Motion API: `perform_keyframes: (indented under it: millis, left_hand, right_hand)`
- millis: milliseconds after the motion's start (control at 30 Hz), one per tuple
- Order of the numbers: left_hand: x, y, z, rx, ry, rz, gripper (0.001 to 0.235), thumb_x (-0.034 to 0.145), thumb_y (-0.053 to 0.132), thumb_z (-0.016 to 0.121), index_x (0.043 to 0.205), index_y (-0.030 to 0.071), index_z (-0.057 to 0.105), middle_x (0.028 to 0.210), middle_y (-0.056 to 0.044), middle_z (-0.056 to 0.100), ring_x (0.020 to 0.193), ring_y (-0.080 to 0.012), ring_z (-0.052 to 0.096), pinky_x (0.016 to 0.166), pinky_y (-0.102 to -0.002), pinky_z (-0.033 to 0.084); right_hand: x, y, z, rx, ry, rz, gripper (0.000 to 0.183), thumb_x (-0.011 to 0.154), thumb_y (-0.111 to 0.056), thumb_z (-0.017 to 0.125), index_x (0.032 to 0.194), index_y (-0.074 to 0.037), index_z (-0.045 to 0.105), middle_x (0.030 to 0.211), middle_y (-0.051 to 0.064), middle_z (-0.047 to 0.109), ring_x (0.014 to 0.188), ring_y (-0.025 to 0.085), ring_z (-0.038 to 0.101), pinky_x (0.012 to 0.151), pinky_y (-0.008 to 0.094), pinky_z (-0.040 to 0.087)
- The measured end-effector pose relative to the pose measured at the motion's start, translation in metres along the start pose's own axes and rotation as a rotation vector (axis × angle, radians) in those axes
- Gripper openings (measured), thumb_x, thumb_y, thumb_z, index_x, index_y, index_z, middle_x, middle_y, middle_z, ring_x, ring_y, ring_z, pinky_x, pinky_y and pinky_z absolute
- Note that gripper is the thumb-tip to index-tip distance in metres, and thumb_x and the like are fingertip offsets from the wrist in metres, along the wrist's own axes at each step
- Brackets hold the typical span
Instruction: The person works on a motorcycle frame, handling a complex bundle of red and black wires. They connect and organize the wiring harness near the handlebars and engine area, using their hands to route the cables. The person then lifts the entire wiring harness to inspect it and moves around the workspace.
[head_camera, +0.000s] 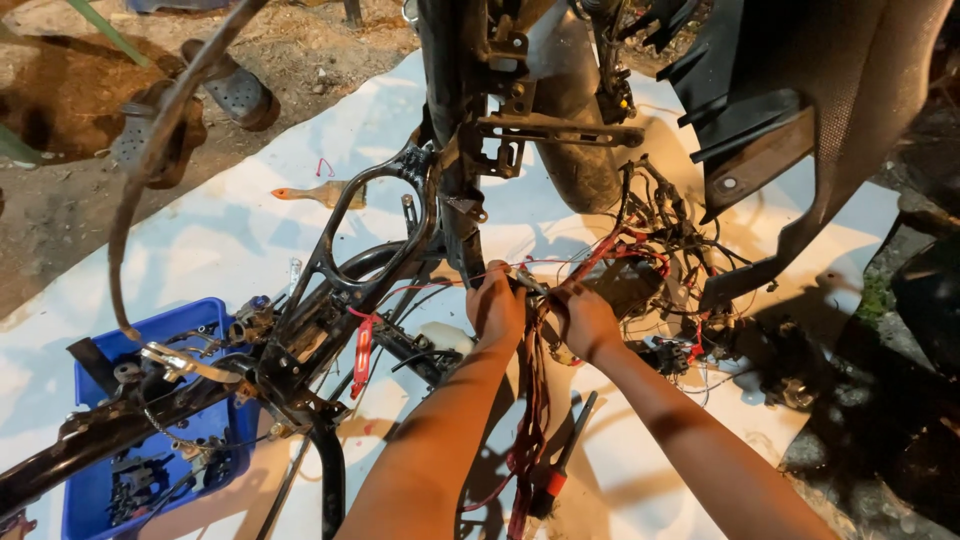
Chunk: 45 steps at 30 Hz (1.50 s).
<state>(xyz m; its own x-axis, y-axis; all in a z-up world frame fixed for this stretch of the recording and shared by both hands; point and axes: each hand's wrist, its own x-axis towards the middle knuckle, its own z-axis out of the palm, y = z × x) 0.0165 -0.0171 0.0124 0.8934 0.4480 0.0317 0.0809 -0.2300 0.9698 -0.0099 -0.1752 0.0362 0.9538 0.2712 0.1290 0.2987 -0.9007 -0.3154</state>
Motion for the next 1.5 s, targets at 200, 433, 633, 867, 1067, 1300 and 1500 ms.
perform_keyframes:
  millis: [200,433,633,867,1067,1300,1500]
  left_hand:
    - [-0.004,0.038,-0.033,-0.706,-0.092,-0.639,0.035,0.09,0.025,0.07,0.105,-0.006,0.06,0.106,-0.015,0.062,0.096,-0.0224,0.055,0.085,-0.042,0.055]
    - [-0.011,0.021,-0.062,0.771,-0.634,0.145,0.062,0.075,0.03,0.09,0.118,0.009,0.051,0.103,-0.018,0.068,0.099,-0.0395,0.066,0.086,-0.048,0.054]
    - [-0.007,0.011,-0.091,0.643,-0.739,-0.01,0.049,0.064,0.026,0.098,0.092,0.001,0.067,0.087,-0.015,0.073,0.079,-0.0292,0.072,0.072,-0.04,0.058]
    - [-0.001,0.003,-0.114,0.537,-0.935,-0.159,0.033,0.069,0.023,0.094,0.086,-0.001,0.08,0.076,-0.008,0.079,0.058,-0.014,0.074,0.06,-0.027,0.061]
    - [-0.005,0.023,-0.14,0.457,-0.84,-0.115,0.029,0.072,0.02,0.093,0.086,-0.002,0.08,0.075,-0.009,0.077,0.058,-0.0151,0.072,0.058,-0.027,0.058]
    - [0.006,0.018,-0.154,0.216,-0.723,-0.322,0.025,0.076,0.017,0.09,0.086,-0.003,0.079,0.079,-0.013,0.078,0.063,-0.0149,0.073,0.061,-0.029,0.064]
    - [0.024,-0.016,-0.147,0.096,-0.684,-0.474,0.02,0.085,0.012,0.08,0.093,-0.005,0.076,0.087,-0.014,0.077,0.073,-0.0202,0.074,0.067,-0.031,0.065]
  right_hand:
    - [-0.007,0.001,-0.009,0.181,-0.235,0.273,0.031,0.098,-0.029,0.06,0.126,-0.021,0.072,0.101,0.016,0.069,0.084,0.029,0.066,0.081,0.043,0.053]
    - [-0.048,0.023,0.01,0.827,-0.585,0.368,0.036,0.095,-0.019,0.066,0.129,-0.009,0.07,0.085,0.001,0.07,0.071,0.012,0.059,0.065,0.029,0.048]
    - [-0.071,0.011,0.018,1.203,-0.733,0.426,0.041,0.097,-0.011,0.062,0.136,0.002,0.063,0.083,0.004,0.065,0.073,0.014,0.059,0.065,0.028,0.048]
    - [-0.075,-0.02,0.005,1.21,-0.742,0.43,0.043,0.1,-0.017,0.061,0.138,0.002,0.061,0.095,0.007,0.067,0.082,0.016,0.063,0.073,0.029,0.051]
    - [-0.079,-0.063,-0.011,0.52,-0.548,0.228,0.041,0.098,-0.028,0.068,0.135,-0.013,0.065,0.12,0.006,0.066,0.102,0.011,0.062,0.089,0.027,0.051]
    - [-0.099,-0.104,-0.006,1.069,-0.627,0.337,0.038,0.098,-0.026,0.066,0.127,-0.002,0.059,0.1,0.014,0.07,0.081,0.016,0.067,0.069,0.028,0.057]
    - [-0.099,-0.113,0.002,1.312,-0.637,0.343,0.022,0.096,-0.017,0.068,0.108,-0.001,0.057,0.086,0.012,0.071,0.071,0.016,0.067,0.059,0.026,0.053]
